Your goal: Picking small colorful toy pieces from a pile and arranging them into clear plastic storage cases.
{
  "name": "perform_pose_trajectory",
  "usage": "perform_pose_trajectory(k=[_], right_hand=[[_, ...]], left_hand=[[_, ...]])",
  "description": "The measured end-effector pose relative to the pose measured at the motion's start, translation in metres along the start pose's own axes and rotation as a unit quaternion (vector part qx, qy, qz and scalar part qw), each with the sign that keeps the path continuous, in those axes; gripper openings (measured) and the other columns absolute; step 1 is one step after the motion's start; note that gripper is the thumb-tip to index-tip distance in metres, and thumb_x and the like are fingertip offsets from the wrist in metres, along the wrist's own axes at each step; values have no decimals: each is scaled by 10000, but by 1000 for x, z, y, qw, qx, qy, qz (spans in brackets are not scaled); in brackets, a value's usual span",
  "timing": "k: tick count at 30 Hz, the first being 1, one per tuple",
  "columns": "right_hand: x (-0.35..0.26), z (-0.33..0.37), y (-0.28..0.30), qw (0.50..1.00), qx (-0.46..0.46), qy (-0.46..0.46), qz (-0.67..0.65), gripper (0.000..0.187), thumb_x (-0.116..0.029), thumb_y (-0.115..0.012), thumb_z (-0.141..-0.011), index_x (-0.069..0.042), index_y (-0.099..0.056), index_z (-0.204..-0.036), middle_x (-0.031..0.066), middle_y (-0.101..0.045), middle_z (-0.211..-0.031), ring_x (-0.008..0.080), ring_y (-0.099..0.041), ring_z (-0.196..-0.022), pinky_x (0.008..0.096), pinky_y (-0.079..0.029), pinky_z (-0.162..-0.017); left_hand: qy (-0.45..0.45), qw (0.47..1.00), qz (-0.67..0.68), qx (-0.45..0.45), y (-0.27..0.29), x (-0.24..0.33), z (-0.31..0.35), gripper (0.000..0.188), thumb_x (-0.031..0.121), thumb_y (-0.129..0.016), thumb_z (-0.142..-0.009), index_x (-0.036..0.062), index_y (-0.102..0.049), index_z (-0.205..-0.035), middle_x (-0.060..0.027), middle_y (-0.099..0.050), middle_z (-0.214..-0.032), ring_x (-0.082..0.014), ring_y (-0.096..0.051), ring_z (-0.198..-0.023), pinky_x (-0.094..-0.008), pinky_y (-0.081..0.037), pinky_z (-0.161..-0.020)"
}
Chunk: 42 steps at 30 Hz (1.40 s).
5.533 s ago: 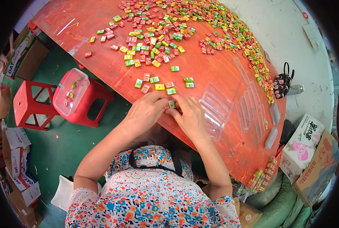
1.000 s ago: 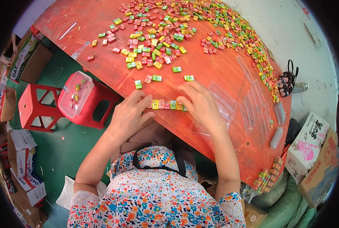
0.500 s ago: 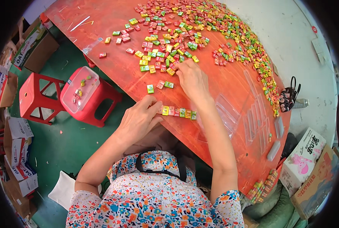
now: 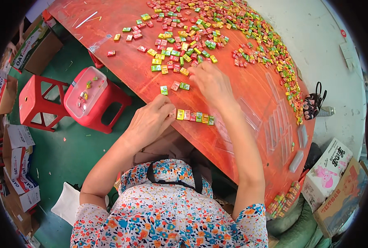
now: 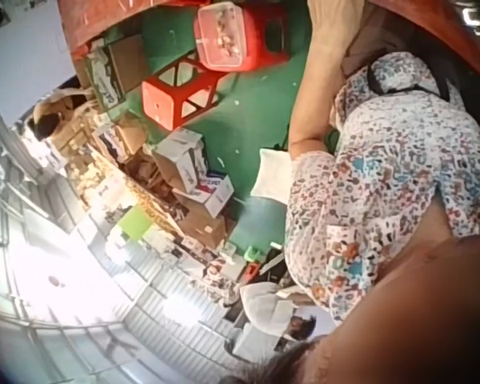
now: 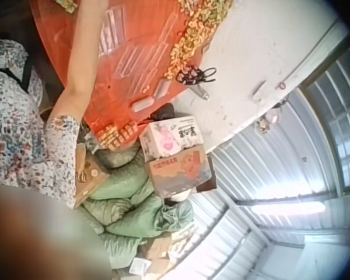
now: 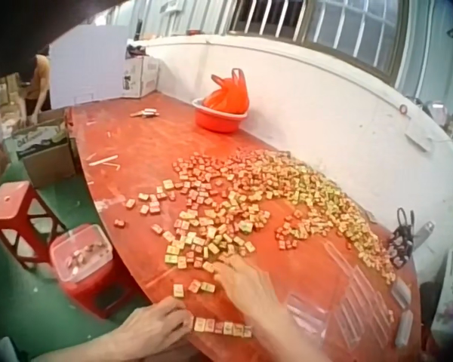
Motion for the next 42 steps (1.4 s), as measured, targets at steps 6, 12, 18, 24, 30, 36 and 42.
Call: perform_pose_trajectory(k=[6,12,18,24,30,36,42], right_hand=[[-81,53,-3,999,15,0,-37,190,-97,-671,-845,-79,-659,-1034,75,-591,-916,255,-639,-818,385,-534,-679],[-99,62,-20,994,63,52,76,180,-74,-686,-773,-32,-661,-946,72,-589,-917,226,-601,-807,339,-523,-700],[-101,87,-8,987,125,93,31,249,-100,-711,-783,-18,-682,-1017,80,-647,-1016,240,-621,-885,366,-519,-738],[-31,107,26,992,16,-85,-94,358,-130,-754,-796,-19,-656,-1121,133,-649,-1097,323,-634,-1018,418,-516,-880],[-2,113,20,987,-100,-103,-76,471,-139,-760,-796,-20,-596,-1221,148,-612,-1175,362,-626,-1024,426,-522,-867],[-12,105,8,982,-106,-116,-109,400,-144,-764,-790,-35,-648,-1157,105,-619,-1085,323,-643,-957,415,-530,-795],[-8,108,9,982,-72,-110,-134,414,-164,-768,-787,-33,-647,-1161,102,-630,-1062,322,-641,-961,412,-530,-801]], left_hand=[[22,987,-37,156,54,-30,-22,188,93,-677,-855,39,-643,-1032,-137,-614,-980,-348,-663,-847,-429,-549,-714],[-43,980,-58,186,58,-4,-12,237,68,-692,-852,30,-653,-1082,-135,-613,-970,-335,-667,-831,-424,-548,-699],[-26,994,19,102,17,6,25,273,74,-715,-841,7,-654,-1099,-140,-605,-995,-337,-665,-828,-410,-552,-672],[-34,999,-24,34,8,7,19,485,150,-765,-798,-6,-592,-1223,-157,-551,-1129,-353,-655,-894,-423,-556,-731],[-10,997,-70,10,-8,16,4,488,179,-789,-770,-3,-597,-1179,-151,-534,-1061,-344,-657,-858,-423,-558,-709],[10,996,-87,31,-17,15,-5,301,207,-766,-796,17,-629,-985,-137,-519,-960,-330,-651,-775,-426,-547,-647],[5,997,-62,37,-16,16,-8,288,212,-759,-804,25,-634,-984,-139,-528,-976,-336,-648,-782,-436,-546,-656]])
Point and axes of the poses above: each hand's wrist, its own z-axis away from the middle knuckle, its own y-axis out of the back of the hand, x = y × z, the point moved 9 cm from there along -z, towards the middle knuckle
